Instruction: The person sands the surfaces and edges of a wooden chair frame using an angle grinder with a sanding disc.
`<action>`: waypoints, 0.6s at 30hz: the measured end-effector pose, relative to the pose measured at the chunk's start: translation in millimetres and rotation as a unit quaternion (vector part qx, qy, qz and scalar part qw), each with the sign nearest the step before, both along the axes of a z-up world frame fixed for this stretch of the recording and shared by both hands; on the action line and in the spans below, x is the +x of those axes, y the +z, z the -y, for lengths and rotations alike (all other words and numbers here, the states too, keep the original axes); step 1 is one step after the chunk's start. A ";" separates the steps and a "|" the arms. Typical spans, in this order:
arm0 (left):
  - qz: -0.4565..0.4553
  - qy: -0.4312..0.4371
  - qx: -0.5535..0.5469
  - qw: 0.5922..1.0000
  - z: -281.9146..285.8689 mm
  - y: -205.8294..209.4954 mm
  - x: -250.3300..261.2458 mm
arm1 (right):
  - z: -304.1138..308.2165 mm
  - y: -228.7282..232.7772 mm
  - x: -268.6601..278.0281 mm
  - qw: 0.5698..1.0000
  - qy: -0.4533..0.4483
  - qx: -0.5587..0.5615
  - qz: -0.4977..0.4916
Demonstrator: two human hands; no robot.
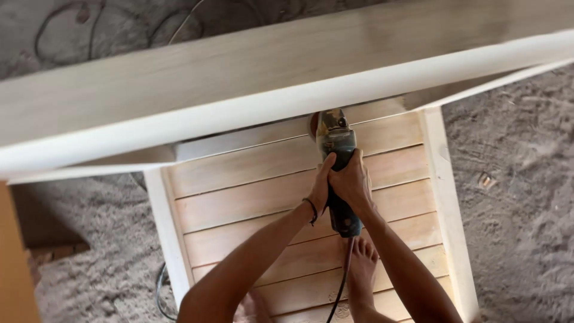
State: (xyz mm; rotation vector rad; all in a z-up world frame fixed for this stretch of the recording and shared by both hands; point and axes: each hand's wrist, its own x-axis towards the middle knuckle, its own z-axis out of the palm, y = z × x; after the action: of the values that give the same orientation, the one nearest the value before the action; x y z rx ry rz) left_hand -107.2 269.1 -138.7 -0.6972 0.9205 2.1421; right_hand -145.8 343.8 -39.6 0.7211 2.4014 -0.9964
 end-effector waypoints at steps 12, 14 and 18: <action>0.008 -0.125 0.015 0.992 -84.3 30.0 -60.9 | -97.6 4.2 -28.0 0.991 -0.136 0.003 -0.019; 0.007 -0.137 0.012 0.990 -93.5 30.4 -67.5 | -107.6 2.3 -32.3 0.989 -0.145 0.008 -0.032; 0.027 -0.167 -0.008 0.986 -103.7 34.0 -85.8 | -118.9 3.7 -45.4 0.986 -0.161 -0.009 -0.032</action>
State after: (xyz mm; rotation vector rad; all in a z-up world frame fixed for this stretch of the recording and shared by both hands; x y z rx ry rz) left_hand -192.9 372.8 -104.6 -0.5619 0.9528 1.8133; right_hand -191.1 462.6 -35.9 1.1122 2.3728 -1.1796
